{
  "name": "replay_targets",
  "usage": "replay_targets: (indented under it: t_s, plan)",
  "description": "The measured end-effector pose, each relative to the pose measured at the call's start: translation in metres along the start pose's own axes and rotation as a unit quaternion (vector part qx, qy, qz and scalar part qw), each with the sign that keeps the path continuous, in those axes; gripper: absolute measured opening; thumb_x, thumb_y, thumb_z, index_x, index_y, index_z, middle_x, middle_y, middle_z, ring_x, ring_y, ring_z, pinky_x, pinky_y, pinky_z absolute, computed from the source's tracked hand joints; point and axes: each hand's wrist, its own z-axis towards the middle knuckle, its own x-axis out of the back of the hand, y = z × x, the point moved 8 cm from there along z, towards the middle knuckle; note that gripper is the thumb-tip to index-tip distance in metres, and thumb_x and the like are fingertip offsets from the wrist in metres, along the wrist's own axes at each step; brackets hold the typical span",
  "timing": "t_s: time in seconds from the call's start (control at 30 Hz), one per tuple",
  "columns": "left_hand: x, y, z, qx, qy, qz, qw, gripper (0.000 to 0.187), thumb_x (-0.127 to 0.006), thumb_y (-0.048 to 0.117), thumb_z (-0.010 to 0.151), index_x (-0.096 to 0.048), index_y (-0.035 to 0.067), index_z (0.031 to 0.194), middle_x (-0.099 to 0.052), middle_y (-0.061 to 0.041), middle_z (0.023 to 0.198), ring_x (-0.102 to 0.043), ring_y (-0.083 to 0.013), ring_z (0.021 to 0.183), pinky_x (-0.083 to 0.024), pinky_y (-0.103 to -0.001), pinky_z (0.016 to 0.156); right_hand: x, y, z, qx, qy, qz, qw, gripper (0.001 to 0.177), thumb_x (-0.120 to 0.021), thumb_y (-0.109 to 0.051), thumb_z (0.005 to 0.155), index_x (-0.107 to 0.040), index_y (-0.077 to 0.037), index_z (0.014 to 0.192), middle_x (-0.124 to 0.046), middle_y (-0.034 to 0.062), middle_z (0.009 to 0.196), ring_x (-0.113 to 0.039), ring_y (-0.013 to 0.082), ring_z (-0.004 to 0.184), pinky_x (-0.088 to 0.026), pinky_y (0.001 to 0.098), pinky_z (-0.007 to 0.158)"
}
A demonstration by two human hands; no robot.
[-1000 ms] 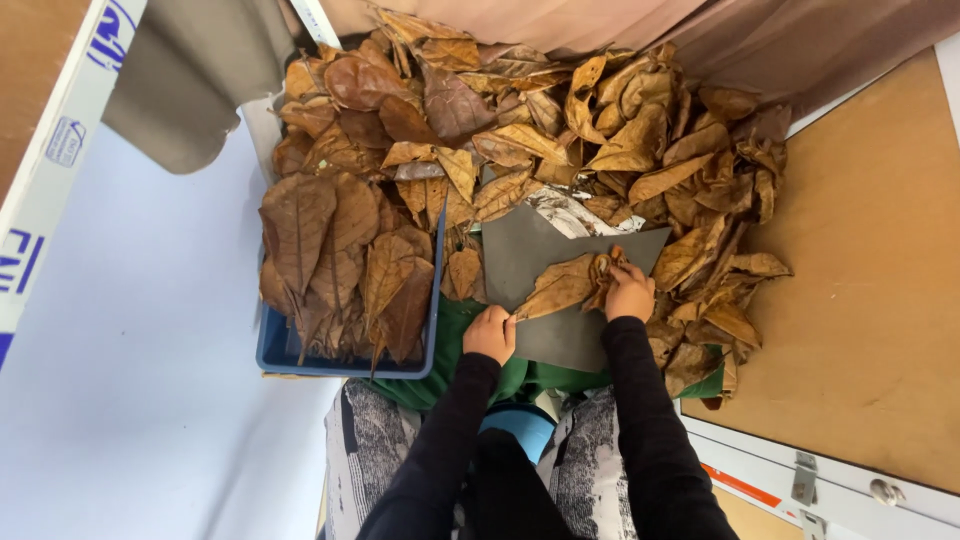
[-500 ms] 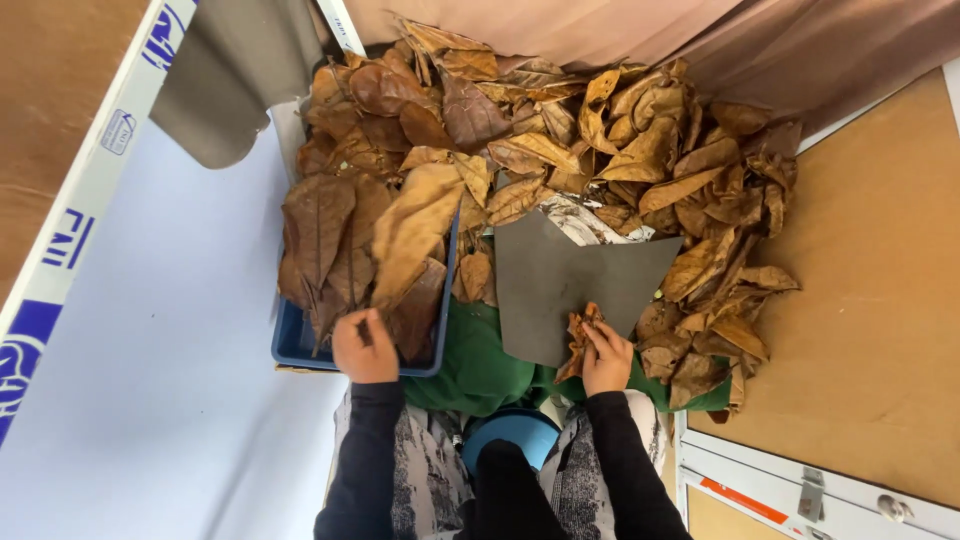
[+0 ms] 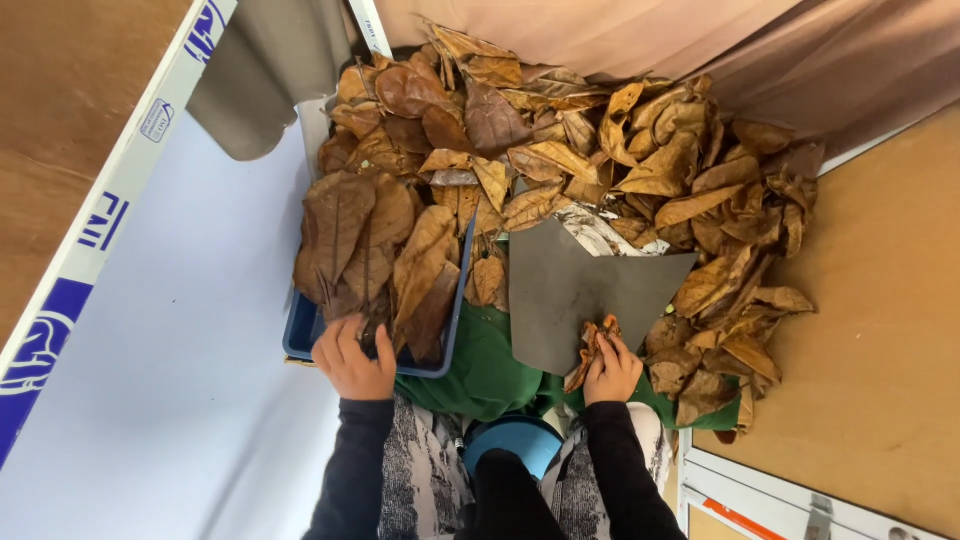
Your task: Smoothing out dried leaves on a flat surface and stacking them into a container for processing.
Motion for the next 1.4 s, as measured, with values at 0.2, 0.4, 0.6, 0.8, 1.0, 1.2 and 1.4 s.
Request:
replay_targets:
  t_s: [0.2, 0.4, 0.6, 0.8, 1.0, 1.2, 1.4]
  plan:
    - [-0.088, 0.005, 0.137, -0.005, -0.029, -0.165, 0.986, 0.019, -0.072, 0.021, 0.096, -0.069, 0.009, 0.110, -0.061, -0.009, 0.104, -0.063, -0.0329, 0.099, -0.049, -0.045, 0.093, -0.007, 0.005, -0.005, 0.025, 0.013, -0.005, 1.000, 0.038, -0.060, -0.010, 0.097, -0.077, -0.031, 0.124, -0.068, -0.0046, 0.121, -0.057, 0.0210, 0.104, -0.051, 0.0344, 0.096]
    - [-0.397, -0.085, 0.180, 0.189, -0.407, -0.093, 0.889, 0.024, -0.061, 0.039, 0.103, -0.068, 0.033, 0.125, -0.053, -0.004, 0.138, -0.051, -0.0356, 0.133, -0.052, -0.047, 0.103, -0.007, 0.002, -0.001, 0.021, -0.003, -0.013, 1.000, 0.038, -0.059, -0.009, 0.098, -0.076, -0.029, 0.126, -0.068, -0.0019, 0.124, -0.058, 0.0223, 0.103, -0.051, 0.0374, 0.096]
    - [-0.415, -0.076, 0.182, 0.305, -0.459, 0.008, 0.835, 0.044, -0.052, 0.049, 0.101, -0.063, 0.031, 0.140, -0.049, -0.005, 0.151, -0.036, -0.0383, 0.136, -0.047, -0.052, 0.101, -0.010, -0.001, 0.001, 0.019, -0.017, -0.001, 1.000, 0.031, -0.062, 0.000, 0.099, -0.078, -0.018, 0.118, -0.070, 0.0091, 0.127, -0.055, 0.0317, 0.096, -0.047, 0.0410, 0.089]
    - [-0.432, -0.093, 0.198, 0.229, -0.249, -0.040, 0.940, 0.029, -0.061, 0.032, 0.097, -0.080, 0.028, 0.119, -0.076, -0.008, 0.106, -0.057, -0.0351, 0.113, -0.054, -0.055, 0.086, -0.017, 0.008, -0.004, 0.004, -0.031, -0.007, 0.999, 0.032, -0.061, -0.003, 0.096, -0.078, -0.020, 0.116, -0.070, 0.0069, 0.127, -0.054, 0.0308, 0.095, -0.046, 0.0397, 0.089]
    - [-0.253, 0.012, 0.261, -0.016, -0.011, -0.286, 0.958, 0.013, -0.060, -0.001, 0.091, -0.065, 0.009, 0.085, -0.068, -0.006, 0.090, -0.066, -0.0236, 0.083, -0.053, -0.035, 0.073, -0.012, 0.003, -0.001, 0.009, -0.027, 0.004, 1.000, 0.026, -0.061, -0.004, 0.100, -0.078, -0.017, 0.115, -0.070, 0.0092, 0.128, -0.056, 0.0324, 0.099, -0.048, 0.0405, 0.091]
    - [-0.260, 0.129, 0.133, -0.001, -0.293, -0.422, 0.858, 0.015, -0.072, 0.009, 0.073, -0.068, 0.018, 0.085, -0.070, -0.004, 0.088, -0.069, -0.0309, 0.095, -0.057, -0.041, 0.086, -0.012, 0.012, -0.004, -0.003, -0.005, 0.004, 1.000, 0.037, -0.064, -0.011, 0.093, -0.077, -0.030, 0.122, -0.070, -0.0035, 0.121, -0.058, 0.0225, 0.102, -0.051, 0.0361, 0.095]
    - [-0.298, 0.255, -0.040, -0.147, -0.494, -0.322, 0.795, 0.015, -0.066, 0.008, 0.082, -0.062, 0.022, 0.084, -0.071, 0.001, 0.090, -0.073, -0.0295, 0.096, -0.061, -0.044, 0.084, 0.006, 0.023, 0.002, -0.124, 0.016, 0.105, 0.987, 0.042, -0.062, -0.004, 0.097, -0.077, -0.027, 0.128, -0.071, 0.0002, 0.123, -0.060, 0.0222, 0.105, -0.050, 0.0367, 0.097]
